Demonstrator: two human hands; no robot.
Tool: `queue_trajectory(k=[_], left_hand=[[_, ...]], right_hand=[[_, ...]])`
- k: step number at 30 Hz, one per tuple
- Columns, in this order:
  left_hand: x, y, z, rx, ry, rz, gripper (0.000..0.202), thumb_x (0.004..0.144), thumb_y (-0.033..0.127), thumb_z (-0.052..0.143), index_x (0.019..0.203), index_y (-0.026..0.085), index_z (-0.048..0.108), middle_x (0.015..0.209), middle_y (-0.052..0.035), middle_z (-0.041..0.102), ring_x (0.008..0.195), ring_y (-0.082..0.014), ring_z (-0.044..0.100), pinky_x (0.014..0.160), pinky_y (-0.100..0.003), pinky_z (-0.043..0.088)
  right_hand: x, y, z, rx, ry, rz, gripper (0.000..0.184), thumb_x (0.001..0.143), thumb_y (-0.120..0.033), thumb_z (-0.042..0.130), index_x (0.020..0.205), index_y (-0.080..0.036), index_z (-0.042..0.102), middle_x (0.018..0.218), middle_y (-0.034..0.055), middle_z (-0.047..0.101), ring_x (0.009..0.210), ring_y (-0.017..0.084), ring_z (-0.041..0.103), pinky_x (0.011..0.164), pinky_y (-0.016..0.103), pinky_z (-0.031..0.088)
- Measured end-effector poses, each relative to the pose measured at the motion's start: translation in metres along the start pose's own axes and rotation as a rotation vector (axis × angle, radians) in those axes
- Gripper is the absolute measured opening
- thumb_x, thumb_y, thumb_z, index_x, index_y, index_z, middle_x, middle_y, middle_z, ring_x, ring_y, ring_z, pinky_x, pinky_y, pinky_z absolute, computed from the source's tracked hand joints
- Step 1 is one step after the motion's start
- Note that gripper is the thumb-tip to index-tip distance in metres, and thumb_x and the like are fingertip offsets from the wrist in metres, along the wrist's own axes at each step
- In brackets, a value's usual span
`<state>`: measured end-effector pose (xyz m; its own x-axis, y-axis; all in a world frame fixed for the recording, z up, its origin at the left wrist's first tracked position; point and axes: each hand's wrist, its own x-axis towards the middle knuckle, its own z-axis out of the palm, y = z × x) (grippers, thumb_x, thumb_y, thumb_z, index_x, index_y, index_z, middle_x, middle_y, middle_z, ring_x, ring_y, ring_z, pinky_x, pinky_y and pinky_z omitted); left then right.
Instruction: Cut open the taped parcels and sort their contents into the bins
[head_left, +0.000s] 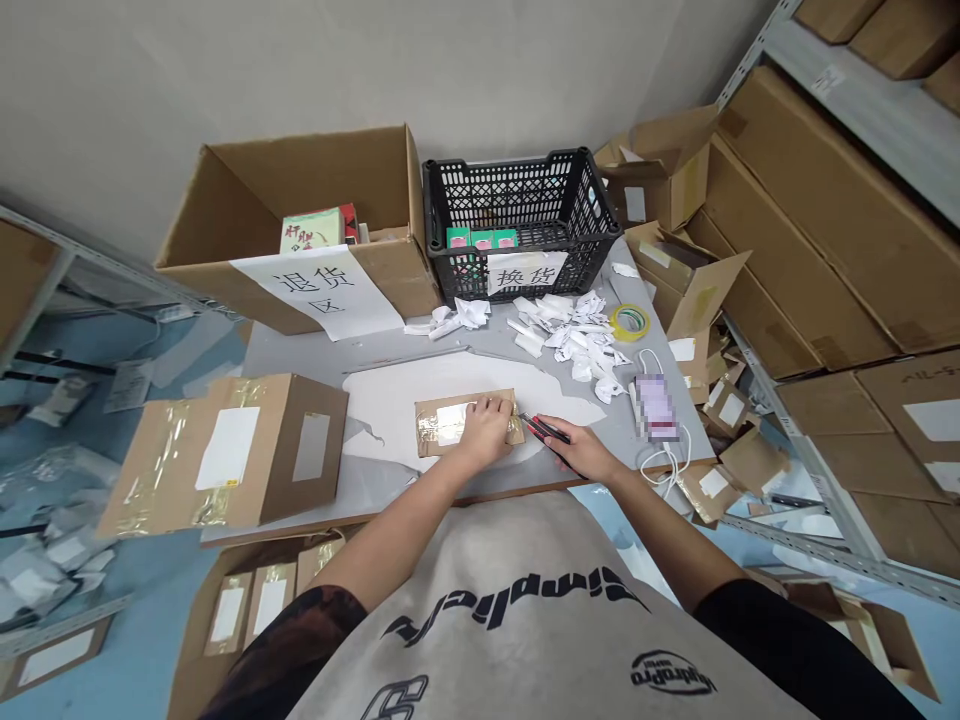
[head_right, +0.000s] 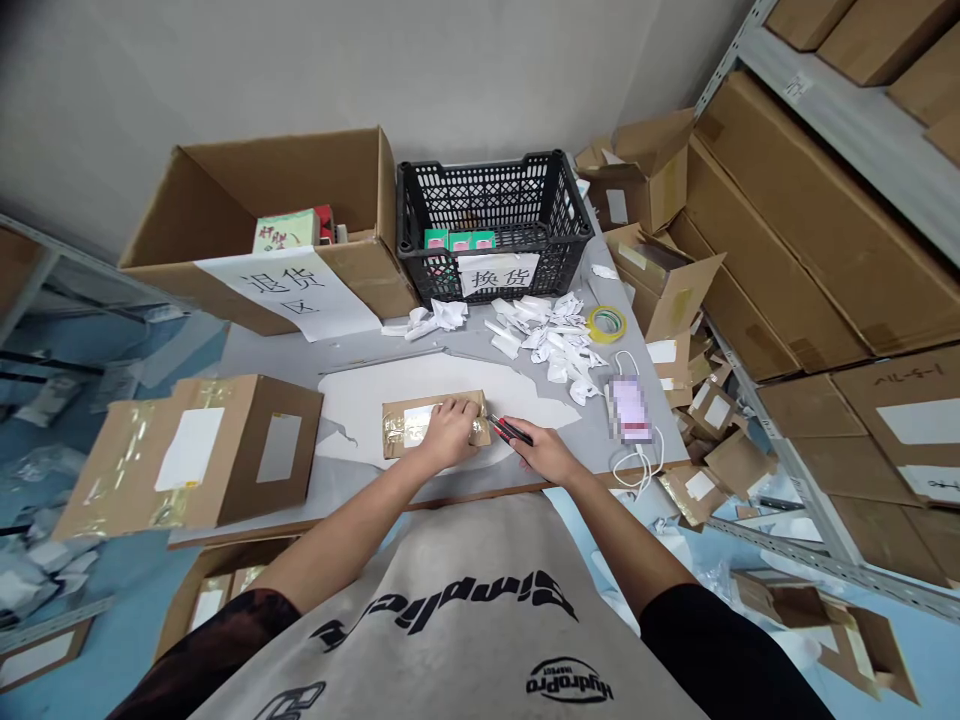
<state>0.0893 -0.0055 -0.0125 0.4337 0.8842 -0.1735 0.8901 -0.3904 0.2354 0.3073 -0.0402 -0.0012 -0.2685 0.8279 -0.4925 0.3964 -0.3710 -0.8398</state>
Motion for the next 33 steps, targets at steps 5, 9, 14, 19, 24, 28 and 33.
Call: queue_trajectory(k=[5,9,14,19,24,28,33], left_hand=[[-0.004,-0.002,0.002,-0.017,0.037,0.036,0.058,0.063,0.031,0.08,0.113,0.02,0.052,0.119,-0.0135,0.058,0.112,-0.0342,0.048,0.089,-0.048,0.041],[-0.006,-0.006,0.003,-0.066,0.115,0.125,0.061,0.062,0.028,0.081,0.115,0.021,0.051,0.122,-0.0123,0.052,0.121,-0.0338,0.044,0.098,-0.049,0.039],[-0.003,-0.008,0.004,-0.127,0.161,0.141,0.063,0.058,0.024,0.083,0.112,0.021,0.051,0.123,-0.0127,0.049,0.126,-0.0355,0.041,0.104,-0.053,0.039],[-0.003,-0.007,0.006,-0.134,0.168,0.131,0.061,0.059,0.022,0.081,0.112,0.019,0.051,0.125,-0.0131,0.048,0.127,-0.0342,0.043,0.107,-0.05,0.04],[-0.003,-0.007,0.007,-0.135,0.164,0.149,0.064,0.058,0.022,0.081,0.115,0.018,0.05,0.129,-0.0143,0.049,0.13,-0.0351,0.04,0.11,-0.051,0.036],[-0.002,-0.008,0.006,-0.133,0.15,0.149,0.065,0.058,0.023,0.08,0.116,0.02,0.05,0.13,-0.0142,0.049,0.13,-0.0371,0.04,0.108,-0.056,0.035],[0.004,-0.01,0.001,-0.131,0.128,0.148,0.063,0.058,0.023,0.08,0.113,0.02,0.051,0.127,-0.0133,0.051,0.125,-0.0353,0.045,0.105,-0.052,0.039]], right_hand=[[-0.003,0.007,0.01,-0.024,0.07,-0.017,0.05,0.088,-0.034,0.057,0.139,-0.029,0.056,0.075,0.0001,0.068,0.046,0.01,0.054,0.047,0.026,0.052],[-0.008,0.011,0.02,0.01,0.101,0.013,0.051,0.089,-0.037,0.056,0.14,-0.031,0.054,0.075,0.0003,0.068,0.047,0.012,0.057,0.046,0.028,0.054],[-0.013,0.016,0.028,0.114,0.127,0.07,0.054,0.089,-0.04,0.058,0.142,-0.031,0.052,0.075,-0.0007,0.067,0.048,0.012,0.059,0.048,0.029,0.058],[-0.009,0.022,0.034,0.153,0.127,0.083,0.056,0.089,-0.04,0.058,0.144,-0.031,0.049,0.068,-0.0027,0.065,0.049,0.012,0.06,0.048,0.028,0.057],[-0.006,0.026,0.035,0.221,0.094,0.069,0.06,0.09,-0.042,0.057,0.147,-0.028,0.044,0.057,-0.005,0.061,0.048,0.013,0.06,0.048,0.026,0.054],[-0.008,0.019,0.019,0.18,0.025,0.104,0.059,0.089,-0.044,0.058,0.146,-0.03,0.047,0.052,-0.0058,0.058,0.043,0.013,0.055,0.042,0.025,0.049],[-0.01,0.014,0.004,0.173,-0.062,0.105,0.059,0.085,-0.044,0.064,0.141,-0.03,0.053,0.053,-0.0046,0.057,0.04,0.013,0.052,0.037,0.024,0.044]])
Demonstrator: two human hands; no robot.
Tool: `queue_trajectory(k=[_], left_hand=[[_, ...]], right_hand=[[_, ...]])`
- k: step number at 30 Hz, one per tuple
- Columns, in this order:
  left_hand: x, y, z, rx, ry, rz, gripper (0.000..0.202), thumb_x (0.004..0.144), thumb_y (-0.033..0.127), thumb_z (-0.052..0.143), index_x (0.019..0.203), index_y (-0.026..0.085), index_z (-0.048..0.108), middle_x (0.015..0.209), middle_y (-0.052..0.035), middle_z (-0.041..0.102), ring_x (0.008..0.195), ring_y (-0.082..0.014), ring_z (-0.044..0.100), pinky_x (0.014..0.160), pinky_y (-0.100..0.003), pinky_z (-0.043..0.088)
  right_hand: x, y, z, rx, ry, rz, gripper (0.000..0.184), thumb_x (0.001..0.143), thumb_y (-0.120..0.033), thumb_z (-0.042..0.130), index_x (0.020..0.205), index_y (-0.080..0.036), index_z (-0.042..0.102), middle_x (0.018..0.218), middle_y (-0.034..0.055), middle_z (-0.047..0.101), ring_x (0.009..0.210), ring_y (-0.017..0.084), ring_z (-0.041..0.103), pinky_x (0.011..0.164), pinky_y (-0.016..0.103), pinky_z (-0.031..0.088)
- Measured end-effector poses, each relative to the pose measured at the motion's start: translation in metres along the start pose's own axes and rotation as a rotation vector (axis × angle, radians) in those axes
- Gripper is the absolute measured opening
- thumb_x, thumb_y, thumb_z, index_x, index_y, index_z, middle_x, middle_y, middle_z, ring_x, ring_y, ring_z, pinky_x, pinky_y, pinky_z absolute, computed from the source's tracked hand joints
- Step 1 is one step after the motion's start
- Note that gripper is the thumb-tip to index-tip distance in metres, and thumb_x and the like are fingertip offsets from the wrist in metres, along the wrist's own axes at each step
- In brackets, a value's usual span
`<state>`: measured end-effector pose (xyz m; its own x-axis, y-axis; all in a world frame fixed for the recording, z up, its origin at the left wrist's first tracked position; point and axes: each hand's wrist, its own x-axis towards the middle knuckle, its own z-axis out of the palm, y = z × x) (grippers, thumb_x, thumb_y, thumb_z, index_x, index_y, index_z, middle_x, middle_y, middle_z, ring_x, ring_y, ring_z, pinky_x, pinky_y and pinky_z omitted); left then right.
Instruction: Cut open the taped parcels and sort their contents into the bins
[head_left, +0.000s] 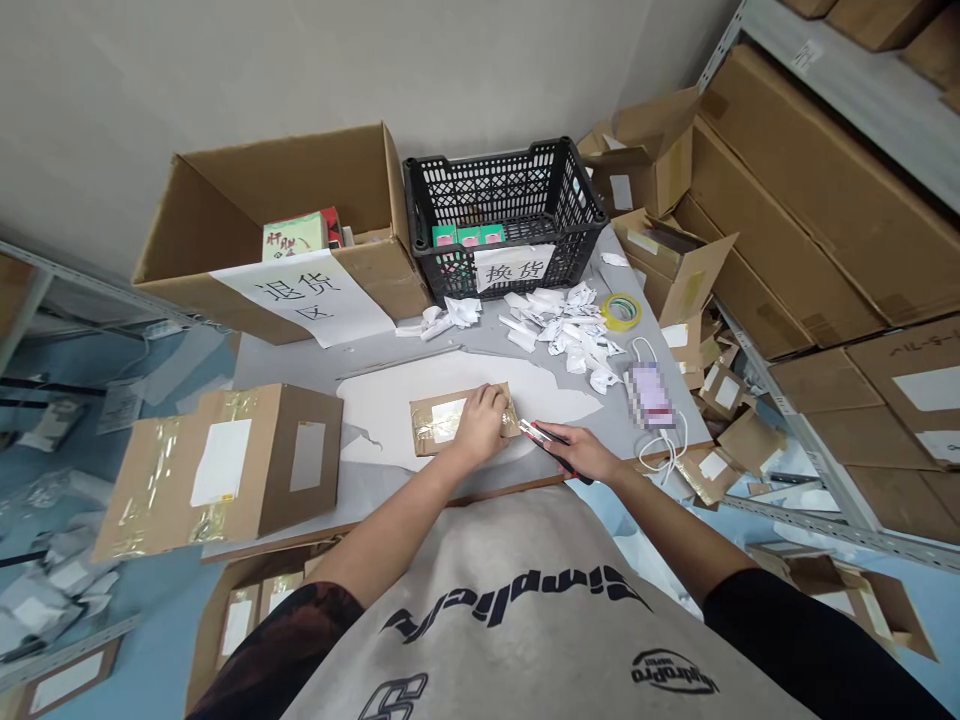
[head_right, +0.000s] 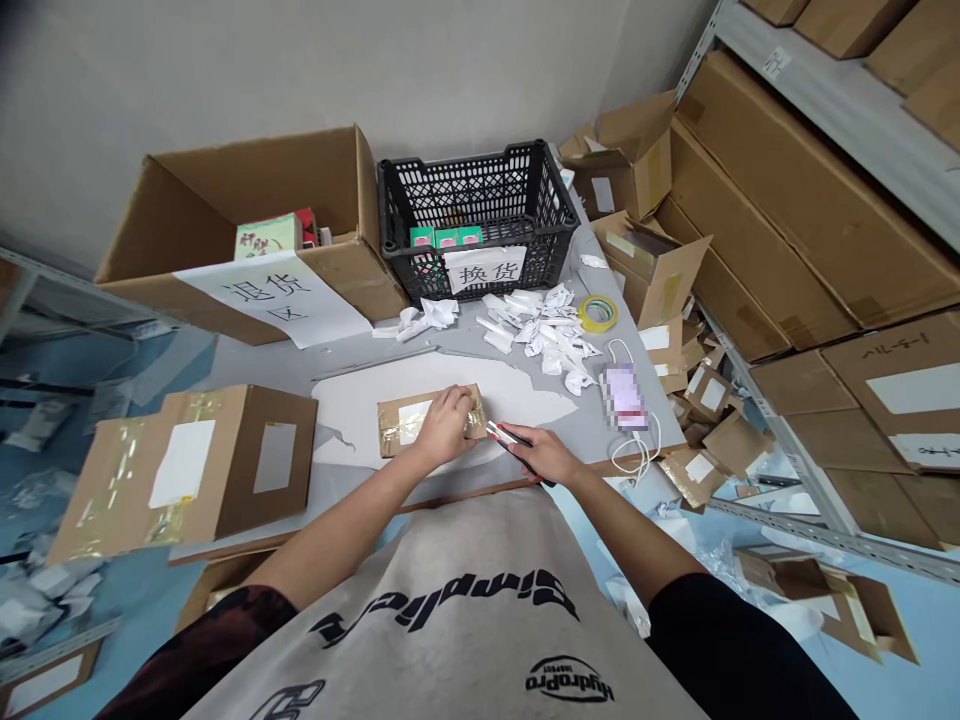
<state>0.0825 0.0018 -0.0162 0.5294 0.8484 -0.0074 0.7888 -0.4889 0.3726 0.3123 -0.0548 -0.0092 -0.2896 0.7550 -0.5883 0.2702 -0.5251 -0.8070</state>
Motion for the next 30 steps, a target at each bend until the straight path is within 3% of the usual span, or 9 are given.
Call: queue_trajectory(k=[6,13,20,30], left_hand=[[0.003,-0.001,-0.003,0.017,-0.011,0.004,0.061,0.057,0.025,0.082,0.11,0.018,0.053,0.124,-0.0136,0.052,0.12,-0.033,0.048,0.104,-0.047,0.04],[0.001,-0.005,0.0,0.031,-0.015,0.041,0.066,0.056,0.029,0.085,0.112,0.018,0.053,0.127,-0.0138,0.051,0.122,-0.033,0.048,0.105,-0.047,0.039],[-0.001,-0.005,0.0,-0.007,-0.01,0.049,0.067,0.057,0.03,0.085,0.115,0.019,0.054,0.127,-0.0135,0.053,0.125,-0.0339,0.046,0.106,-0.049,0.038],[-0.005,-0.004,0.004,-0.018,0.008,0.026,0.064,0.058,0.027,0.084,0.116,0.02,0.056,0.128,-0.0125,0.054,0.13,-0.0358,0.043,0.112,-0.05,0.035]], right_hand=[[-0.002,0.01,0.008,0.079,0.062,-0.012,0.058,0.085,-0.043,0.063,0.141,-0.03,0.053,0.059,-0.0037,0.059,0.044,0.013,0.054,0.042,0.026,0.05],[0.002,-0.005,0.009,0.024,0.124,-0.019,0.057,0.088,-0.041,0.059,0.143,-0.028,0.051,0.06,-0.0025,0.062,0.042,0.012,0.052,0.038,0.023,0.044],[0.01,-0.01,0.013,-0.036,0.116,-0.057,0.055,0.091,-0.04,0.059,0.144,-0.026,0.05,0.06,-0.0027,0.061,0.046,0.01,0.055,0.045,0.022,0.047],[0.01,-0.016,-0.005,-0.111,0.0,0.03,0.055,0.088,-0.041,0.064,0.141,-0.032,0.053,0.064,-0.0028,0.063,0.047,0.012,0.058,0.042,0.022,0.045]])
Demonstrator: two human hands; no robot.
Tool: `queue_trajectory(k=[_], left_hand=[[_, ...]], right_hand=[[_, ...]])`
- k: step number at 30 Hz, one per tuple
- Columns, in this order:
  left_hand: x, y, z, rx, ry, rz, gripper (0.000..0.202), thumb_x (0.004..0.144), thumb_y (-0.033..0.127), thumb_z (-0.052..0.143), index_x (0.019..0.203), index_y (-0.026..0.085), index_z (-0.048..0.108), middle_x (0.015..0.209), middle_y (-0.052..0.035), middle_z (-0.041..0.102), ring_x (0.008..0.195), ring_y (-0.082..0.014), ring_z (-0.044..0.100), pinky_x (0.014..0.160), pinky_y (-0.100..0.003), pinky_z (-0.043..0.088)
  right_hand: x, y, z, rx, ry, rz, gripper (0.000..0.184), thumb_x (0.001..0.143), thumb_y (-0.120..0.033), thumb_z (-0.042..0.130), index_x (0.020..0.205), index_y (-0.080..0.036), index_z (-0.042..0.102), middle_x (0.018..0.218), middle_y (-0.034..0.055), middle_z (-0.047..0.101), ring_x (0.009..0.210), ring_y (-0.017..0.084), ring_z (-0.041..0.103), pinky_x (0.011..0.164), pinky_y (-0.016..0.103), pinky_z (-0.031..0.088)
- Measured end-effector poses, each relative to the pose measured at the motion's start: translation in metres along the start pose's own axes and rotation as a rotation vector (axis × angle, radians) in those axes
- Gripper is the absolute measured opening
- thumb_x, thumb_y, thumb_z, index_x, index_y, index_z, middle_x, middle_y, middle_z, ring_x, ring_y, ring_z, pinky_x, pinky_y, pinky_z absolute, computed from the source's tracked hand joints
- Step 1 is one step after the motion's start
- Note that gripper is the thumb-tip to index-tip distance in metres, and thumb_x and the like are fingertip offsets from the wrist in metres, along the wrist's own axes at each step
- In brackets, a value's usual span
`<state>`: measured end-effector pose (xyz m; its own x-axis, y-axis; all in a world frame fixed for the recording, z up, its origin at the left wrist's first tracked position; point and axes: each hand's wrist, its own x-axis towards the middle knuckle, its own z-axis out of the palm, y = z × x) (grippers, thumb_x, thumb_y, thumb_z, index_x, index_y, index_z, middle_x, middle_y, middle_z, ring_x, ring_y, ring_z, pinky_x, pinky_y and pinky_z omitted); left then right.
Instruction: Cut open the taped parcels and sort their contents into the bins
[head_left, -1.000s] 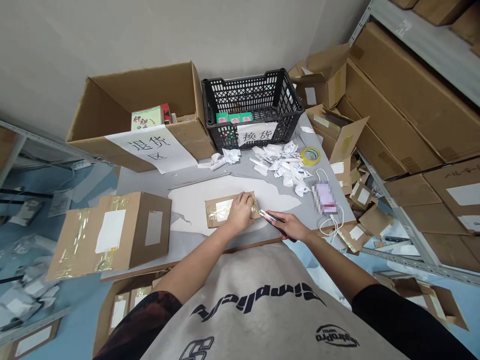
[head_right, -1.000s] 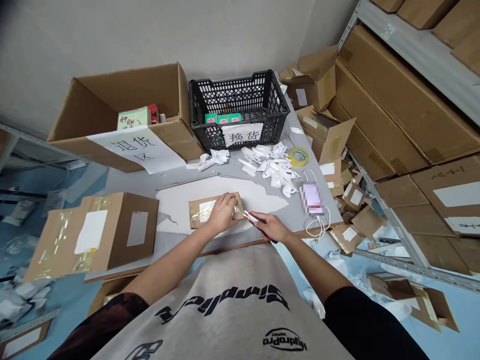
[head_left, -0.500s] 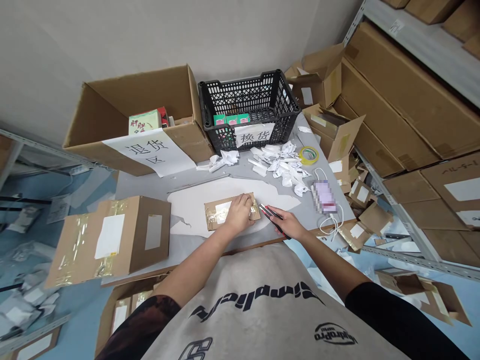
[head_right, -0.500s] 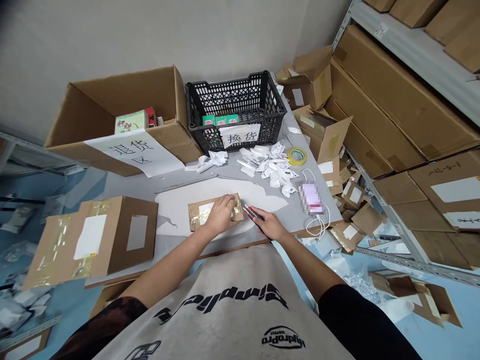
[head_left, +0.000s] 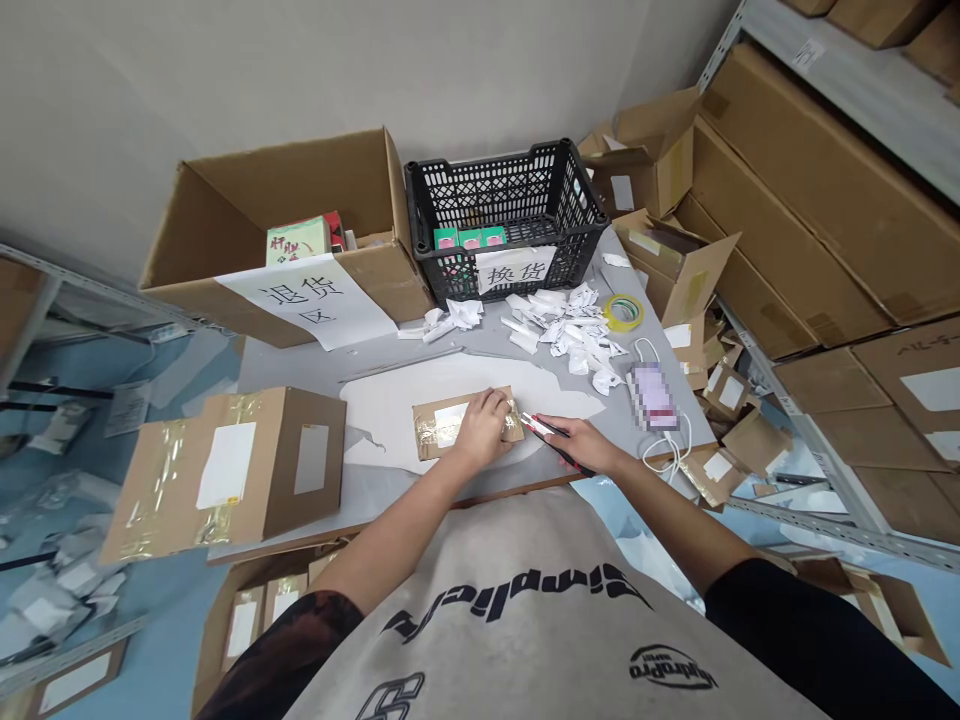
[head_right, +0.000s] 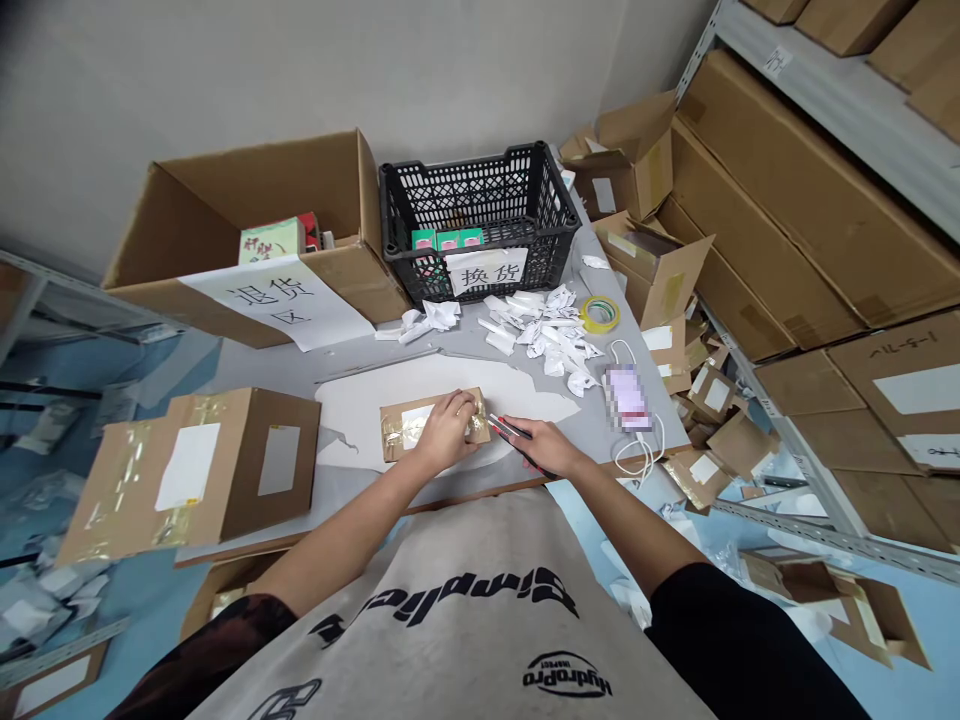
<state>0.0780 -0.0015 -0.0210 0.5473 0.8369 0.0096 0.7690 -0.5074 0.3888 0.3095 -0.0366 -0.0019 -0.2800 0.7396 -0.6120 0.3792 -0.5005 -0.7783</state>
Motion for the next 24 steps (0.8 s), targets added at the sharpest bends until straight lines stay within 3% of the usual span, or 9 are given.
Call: queue_trajectory(k=[9,13,19,24], left_hand=[[0.0,0.002,0.002,0.039,0.003,0.005,0.065,0.055,0.026,0.084,0.113,0.018,0.055,0.128,-0.0137,0.052,0.127,-0.036,0.044,0.112,-0.05,0.034],[0.0,0.002,0.003,0.053,0.005,0.008,0.067,0.056,0.024,0.084,0.115,0.018,0.054,0.128,-0.0139,0.05,0.128,-0.0359,0.043,0.111,-0.049,0.035],[0.002,-0.003,0.0,0.049,-0.025,0.027,0.071,0.058,0.029,0.086,0.12,0.018,0.053,0.131,-0.0146,0.051,0.131,-0.0366,0.043,0.112,-0.051,0.035],[-0.01,-0.022,-0.006,-0.005,-0.069,0.11,0.09,0.065,0.046,0.084,0.14,0.019,0.043,0.149,-0.0157,0.04,0.141,-0.0359,0.032,0.117,-0.05,0.029]], right_hand=[[0.0,0.008,-0.007,-0.051,-0.031,-0.067,0.057,0.085,-0.041,0.066,0.14,-0.029,0.055,0.055,-0.0036,0.062,0.041,0.013,0.055,0.038,0.022,0.041],[0.004,0.014,-0.002,-0.065,0.018,-0.136,0.053,0.086,-0.039,0.064,0.138,-0.03,0.057,0.055,-0.004,0.062,0.041,0.012,0.054,0.041,0.024,0.045],[-0.007,0.029,0.0,0.059,-0.027,-0.074,0.058,0.086,-0.044,0.063,0.141,-0.029,0.054,0.056,-0.0034,0.06,0.043,0.014,0.056,0.041,0.027,0.048],[-0.007,0.038,-0.007,0.256,0.204,-0.071,0.064,0.082,-0.047,0.065,0.141,-0.028,0.049,0.076,-0.0006,0.065,0.051,0.014,0.06,0.045,0.028,0.05]])
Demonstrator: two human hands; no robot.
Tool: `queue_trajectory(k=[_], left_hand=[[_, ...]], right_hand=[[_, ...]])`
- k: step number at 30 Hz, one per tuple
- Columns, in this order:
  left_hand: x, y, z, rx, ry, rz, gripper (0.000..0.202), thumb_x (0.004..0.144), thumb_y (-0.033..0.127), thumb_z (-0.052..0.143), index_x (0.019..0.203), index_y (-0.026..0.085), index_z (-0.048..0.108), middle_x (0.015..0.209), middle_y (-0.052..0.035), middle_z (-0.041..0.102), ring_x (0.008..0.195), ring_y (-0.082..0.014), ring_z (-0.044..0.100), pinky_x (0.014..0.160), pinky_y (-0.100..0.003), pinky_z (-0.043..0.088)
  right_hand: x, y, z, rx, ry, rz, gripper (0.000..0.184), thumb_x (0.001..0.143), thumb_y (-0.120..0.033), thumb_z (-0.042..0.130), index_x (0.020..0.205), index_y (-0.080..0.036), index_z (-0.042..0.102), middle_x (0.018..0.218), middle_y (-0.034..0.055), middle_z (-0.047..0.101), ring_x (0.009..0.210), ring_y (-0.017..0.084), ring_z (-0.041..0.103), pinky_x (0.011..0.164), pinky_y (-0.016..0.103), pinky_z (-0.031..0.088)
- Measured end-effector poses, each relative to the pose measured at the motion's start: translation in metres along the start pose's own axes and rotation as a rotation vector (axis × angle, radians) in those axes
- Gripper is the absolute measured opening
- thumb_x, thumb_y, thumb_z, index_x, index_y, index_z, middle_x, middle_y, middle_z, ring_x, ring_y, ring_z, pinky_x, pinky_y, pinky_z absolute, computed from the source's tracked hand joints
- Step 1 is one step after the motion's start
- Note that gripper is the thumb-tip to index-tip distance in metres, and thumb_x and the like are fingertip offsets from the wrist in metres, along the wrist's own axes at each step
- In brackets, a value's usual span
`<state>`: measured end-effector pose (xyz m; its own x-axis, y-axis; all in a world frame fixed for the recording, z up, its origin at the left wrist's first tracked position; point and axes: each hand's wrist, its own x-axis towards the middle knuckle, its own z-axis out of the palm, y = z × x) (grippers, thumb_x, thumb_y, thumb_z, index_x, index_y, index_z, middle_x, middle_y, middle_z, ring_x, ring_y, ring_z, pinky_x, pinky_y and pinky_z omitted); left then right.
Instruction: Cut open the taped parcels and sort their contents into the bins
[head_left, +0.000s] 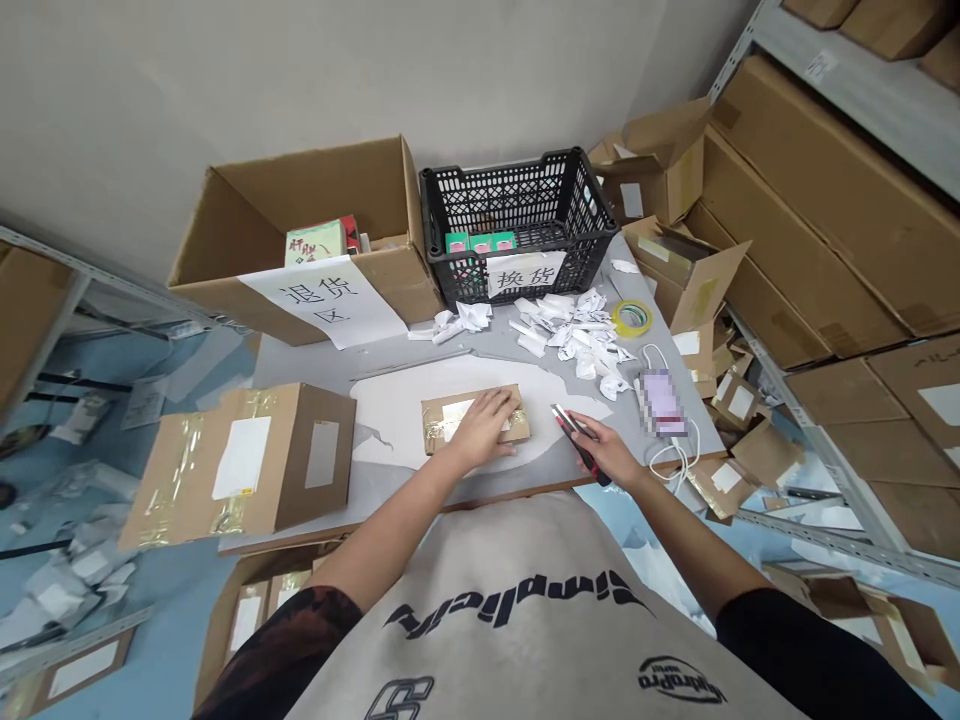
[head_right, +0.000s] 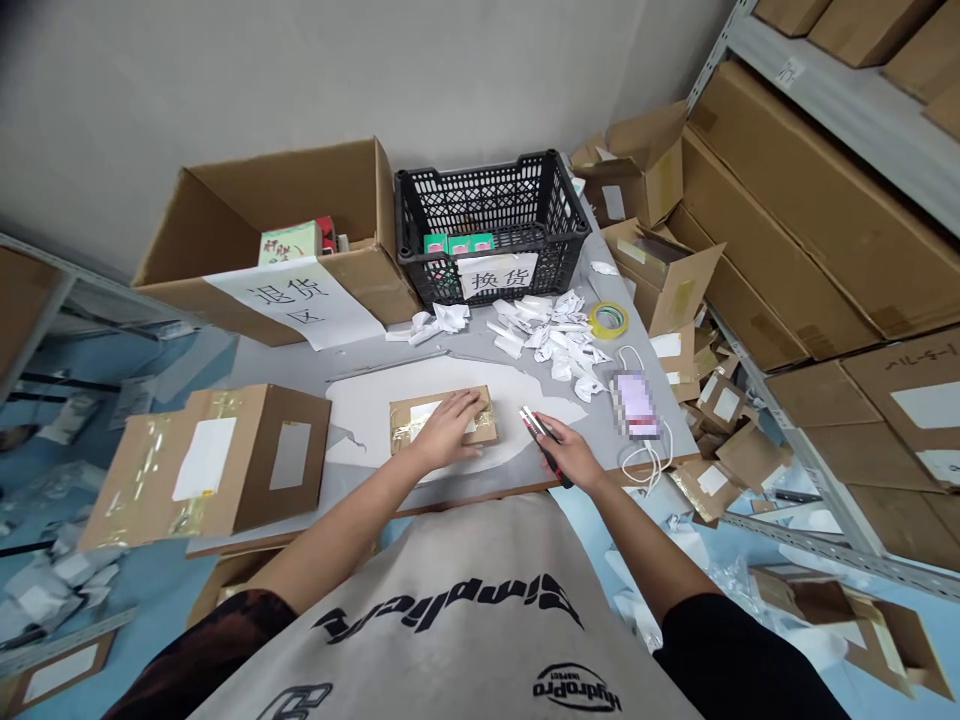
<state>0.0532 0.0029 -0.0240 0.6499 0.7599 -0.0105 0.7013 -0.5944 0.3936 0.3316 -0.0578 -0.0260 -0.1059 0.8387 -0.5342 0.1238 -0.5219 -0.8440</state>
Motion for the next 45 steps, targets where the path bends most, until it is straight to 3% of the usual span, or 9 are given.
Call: queue_trajectory(k=[8,14,17,21,26,31,35,40,45], left_hand=[[-0.067,-0.027,0.0,0.145,0.242,-0.238,0.063,0.088,0.054,0.059,0.142,0.025,0.047,0.158,-0.0179,0.026,0.146,-0.0411,0.02,0.112,-0.06,0.028],[-0.109,0.005,0.015,0.061,0.292,-0.321,0.028,0.094,0.04,0.052,0.11,0.021,0.064,0.114,-0.0149,0.063,0.114,-0.0316,0.057,0.096,-0.049,0.046],[-0.107,0.018,0.024,-0.134,0.207,-0.371,0.026,0.096,0.041,0.047,0.107,0.022,0.06,0.1,-0.0096,0.066,0.098,-0.0257,0.063,0.088,-0.043,0.051],[-0.091,0.004,0.021,-0.294,0.29,-0.56,0.043,0.095,0.047,0.045,0.124,0.016,0.051,0.121,-0.0149,0.064,0.115,-0.0269,0.06,0.097,-0.043,0.048],[-0.071,-0.031,-0.004,-0.416,0.121,-0.691,0.079,0.091,0.066,0.039,0.148,0.012,0.027,0.147,-0.02,0.045,0.131,-0.0283,0.051,0.099,-0.038,0.045],[-0.046,-0.021,-0.017,-0.14,0.127,-0.594,0.118,0.062,0.075,0.069,0.151,0.013,0.022,0.151,-0.0249,0.037,0.133,-0.0408,0.043,0.103,-0.049,0.038],[-0.04,-0.02,-0.021,0.01,0.091,-0.552,0.122,0.052,0.053,0.083,0.15,0.015,0.022,0.144,-0.0241,0.043,0.129,-0.0394,0.045,0.105,-0.051,0.034],[-0.054,-0.062,-0.045,0.064,-0.146,-0.352,0.123,0.048,0.039,0.085,0.152,0.022,0.021,0.15,-0.0207,0.038,0.141,-0.0415,0.031,0.112,-0.057,0.023],[-0.037,-0.055,-0.04,0.087,-0.159,-0.21,0.128,0.044,0.052,0.086,0.152,0.019,0.024,0.157,-0.0227,0.025,0.147,-0.042,0.015,0.117,-0.056,0.012]], right_hand=[[0.068,-0.034,0.06,-0.295,0.141,-0.373,0.076,0.058,-0.044,0.083,0.125,-0.024,0.054,0.11,0.0037,0.066,0.094,0.022,0.063,0.085,0.037,0.052],[0.097,-0.052,0.064,-0.475,-0.057,-0.405,0.082,0.053,-0.042,0.087,0.126,-0.023,0.056,0.111,0.0029,0.068,0.101,0.023,0.062,0.091,0.036,0.047],[0.09,-0.046,0.07,-0.413,0.034,-0.367,0.078,0.052,-0.045,0.087,0.122,-0.021,0.06,0.108,0.0032,0.069,0.099,0.022,0.062,0.09,0.035,0.047],[0.054,-0.024,0.096,-0.314,0.184,-0.247,0.059,0.061,-0.053,0.079,0.108,-0.02,0.063,0.079,-0.0005,0.068,0.07,0.019,0.062,0.066,0.031,0.052],[0.016,-0.006,0.114,-0.118,-0.026,-0.097,0.041,0.072,-0.058,0.071,0.086,-0.022,0.06,0.051,-0.0054,0.054,0.044,0.014,0.051,0.044,0.027,0.042],[0.042,-0.026,0.112,0.181,0.272,-0.107,0.049,0.07,-0.062,0.071,0.093,-0.022,0.055,0.052,-0.0057,0.056,0.045,0.013,0.054,0.046,0.026,0.046],[0.056,-0.034,0.105,0.291,0.268,-0.125,0.053,0.067,-0.063,0.073,0.094,-0.021,0.055,0.072,0.0001,0.067,0.048,0.012,0.057,0.045,0.025,0.047],[0.053,-0.03,0.077,0.282,0.298,-0.125,0.049,0.066,-0.057,0.076,0.09,-0.02,0.056,0.081,0.0016,0.068,0.052,0.011,0.058,0.048,0.025,0.05],[0.051,-0.022,0.078,0.254,0.084,-0.039,0.047,0.067,-0.054,0.077,0.093,-0.019,0.059,0.085,0.0031,0.07,0.055,0.012,0.061,0.05,0.026,0.051]])
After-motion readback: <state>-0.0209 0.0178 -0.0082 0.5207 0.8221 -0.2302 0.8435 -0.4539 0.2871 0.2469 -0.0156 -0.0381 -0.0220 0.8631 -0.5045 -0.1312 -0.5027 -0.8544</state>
